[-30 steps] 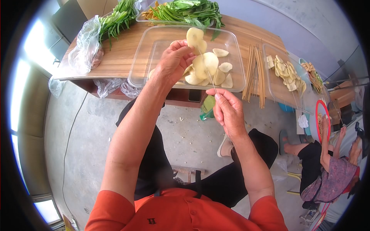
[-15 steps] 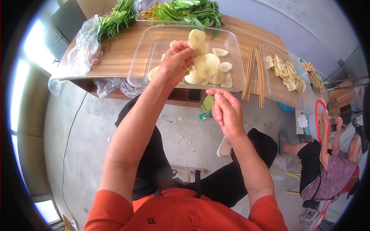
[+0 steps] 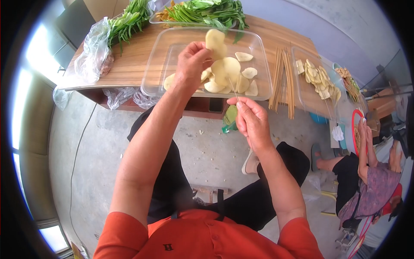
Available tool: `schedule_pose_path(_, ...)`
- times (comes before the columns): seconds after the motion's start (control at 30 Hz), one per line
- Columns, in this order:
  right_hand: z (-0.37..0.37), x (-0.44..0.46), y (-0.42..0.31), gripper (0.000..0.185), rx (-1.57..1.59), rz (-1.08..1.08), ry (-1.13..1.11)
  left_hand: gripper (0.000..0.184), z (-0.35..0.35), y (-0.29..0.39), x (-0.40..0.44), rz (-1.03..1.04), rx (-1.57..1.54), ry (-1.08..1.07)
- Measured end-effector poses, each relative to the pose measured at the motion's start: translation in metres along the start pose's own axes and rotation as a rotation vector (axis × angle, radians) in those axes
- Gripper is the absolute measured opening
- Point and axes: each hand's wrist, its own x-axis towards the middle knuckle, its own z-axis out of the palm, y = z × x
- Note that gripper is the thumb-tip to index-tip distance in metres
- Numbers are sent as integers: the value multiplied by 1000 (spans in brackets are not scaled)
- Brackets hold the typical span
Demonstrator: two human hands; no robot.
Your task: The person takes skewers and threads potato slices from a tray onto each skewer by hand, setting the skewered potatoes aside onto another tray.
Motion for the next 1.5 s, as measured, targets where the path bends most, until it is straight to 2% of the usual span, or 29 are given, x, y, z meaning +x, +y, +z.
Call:
schedule_pose_path(0.07, -1, -1, -2, 24, 23, 7, -9, 9, -4, 6, 5, 40, 53, 61)
schedule_pose_path(0.13, -5, 0, -4, 24, 58, -47, 79, 15, -8, 16, 8, -2, 369, 133)
schedule_pose_path(0.2, -16, 2, -10, 24, 93, -71, 127, 18, -7, 12, 8, -34, 432, 131)
schedule_pose_path(0.27, -30, 4, -13, 24, 183, -140, 227, 19, -2, -2, 5, 478, 1262, 114)
schedule_pose_path(0.3, -35, 5, -14, 24, 184, -140, 234, 21, 1, -9, 6, 588, 1289, 83)
schedule_pose_path(0.33, -41, 6, -15, 24, 214, -156, 247, 21, 3, -14, 6, 587, 1287, 76)
schedule_pose_path(0.4, -46, 6, -16, 24, 241, -172, 266, 23, 16, -20, 2, 521, 1296, -160)
schedule_pose_path(0.43, -47, 5, -16, 24, 241, -169, 266, 27, 22, -24, -1, 397, 1400, -191)
schedule_pose_path(0.47, -47, 4, -17, 24, 242, -166, 266, 27, 26, -30, -2, 396, 1397, -194)
schedule_pose_path(0.53, -46, 3, -16, 24, 231, -157, 268, 38, 32, -43, -3, 479, 1629, -331)
schedule_pose_path(0.57, -46, 3, -16, 24, 220, -149, 268, 50, 41, -44, -7, 375, 1711, -359)
schedule_pose_path(0.67, -47, 3, -15, 24, 204, -156, 259, 53, 42, -51, -3, 377, 1734, -417)
schedule_pose_path(0.9, -48, 3, -13, 24, 198, -145, 253, 46, 46, -48, 2, 330, 1680, -530)
schedule_pose_path(0.97, -48, 4, -13, 24, 196, -150, 248, 37, 43, -51, 6, 463, 1662, -483)
schedule_pose_path(1.1, -48, 4, -11, 24, 185, -154, 246, 28, 41, -38, 10, 347, 1506, -320)
schedule_pose_path(1.17, -47, 3, -11, 25, 177, -121, 226, 23, 35, -24, 13, 113, 1273, -153)
schedule_pose_path(1.2, -46, 3, -12, 25, 178, -124, 222, 23, 28, -20, 15, 117, 1275, -150)
schedule_pose_path(1.27, -43, 1, -12, 25, 160, -93, 189, 25, 14, -13, 17, -13, 820, -95)
schedule_pose_path(1.3, -41, 0, -13, 25, 161, -96, 184, 21, 10, -9, 17, -58, 687, -84)
schedule_pose_path(1.33, -38, -1, -13, 25, 159, -74, 154, 21, 6, -6, 17, -53, 690, -81)
schedule_pose_path(1.4, -32, -3, -13, 25, 158, -54, 120, 17, -1, 0, 15, -151, 381, -63)
schedule_pose_path(1.5, -22, -7, -11, 25, 182, 0, -6, 12, -9, 3, 15, -164, 293, -82)
